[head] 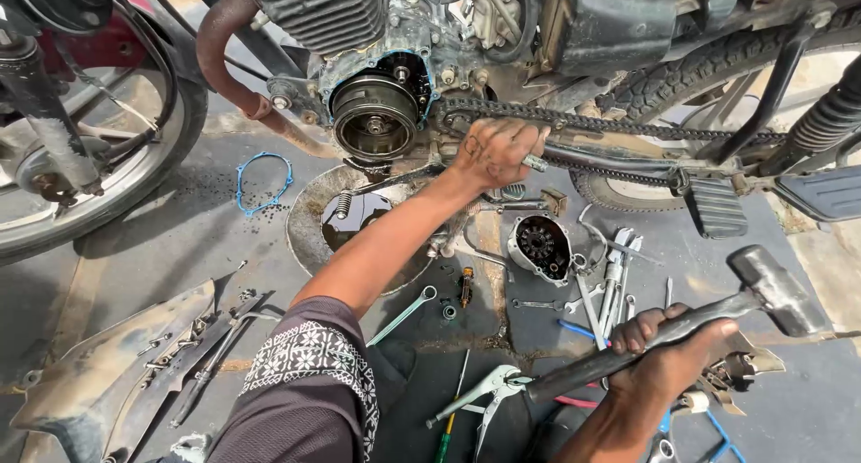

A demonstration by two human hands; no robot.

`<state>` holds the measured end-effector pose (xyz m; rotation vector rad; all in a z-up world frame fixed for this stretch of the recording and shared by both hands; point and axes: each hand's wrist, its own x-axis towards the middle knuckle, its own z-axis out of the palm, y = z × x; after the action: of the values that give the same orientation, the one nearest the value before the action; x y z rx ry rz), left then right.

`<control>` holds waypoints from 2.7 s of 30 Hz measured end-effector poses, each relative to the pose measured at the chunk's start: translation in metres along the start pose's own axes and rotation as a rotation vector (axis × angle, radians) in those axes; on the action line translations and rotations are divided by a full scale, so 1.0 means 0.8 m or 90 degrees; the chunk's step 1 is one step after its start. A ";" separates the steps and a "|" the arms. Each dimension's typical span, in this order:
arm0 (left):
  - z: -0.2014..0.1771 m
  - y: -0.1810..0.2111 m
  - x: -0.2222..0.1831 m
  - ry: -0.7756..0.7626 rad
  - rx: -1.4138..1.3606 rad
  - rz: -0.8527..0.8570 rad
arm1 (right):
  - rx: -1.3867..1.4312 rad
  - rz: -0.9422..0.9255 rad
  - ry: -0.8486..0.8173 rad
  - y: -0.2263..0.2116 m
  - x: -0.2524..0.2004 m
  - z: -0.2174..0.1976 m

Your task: The person uses a hammer and punch to tap a component inside the exposed motorcycle engine. They then use pliers to adjust a part near the chain and sprocket area, followed by manual adjustments with both hands.

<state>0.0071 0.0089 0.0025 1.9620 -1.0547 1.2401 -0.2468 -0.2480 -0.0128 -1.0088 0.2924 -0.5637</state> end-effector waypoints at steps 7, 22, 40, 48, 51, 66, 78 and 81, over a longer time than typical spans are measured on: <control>-0.012 -0.014 -0.002 -0.018 -0.009 -0.045 | -0.014 0.077 -0.065 0.029 -0.010 0.042; -0.022 -0.018 -0.011 0.038 -0.006 -0.015 | -0.101 0.146 -0.128 0.059 -0.053 0.122; -0.010 -0.027 -0.007 0.037 -0.004 -0.061 | -0.219 0.053 -0.202 0.084 -0.040 0.202; -0.005 -0.026 -0.015 -0.007 -0.039 -0.090 | -0.176 0.072 -0.178 0.083 -0.036 0.193; -0.016 -0.017 -0.006 0.009 -0.040 -0.100 | -0.185 0.036 -0.175 0.081 -0.042 0.196; 0.011 -0.043 -0.019 0.000 0.012 -0.025 | 0.173 -0.095 -0.305 0.116 0.029 -0.059; -0.007 0.028 -0.026 -0.101 0.085 0.102 | -0.074 0.314 -0.040 0.114 -0.037 0.062; 0.021 -0.001 -0.043 -0.120 0.046 0.032 | -0.074 0.268 -0.018 0.093 -0.042 0.075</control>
<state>0.0067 0.0069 -0.0356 2.1528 -1.1715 1.1511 -0.2225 -0.1556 -0.0470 -1.0287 0.5011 -0.1518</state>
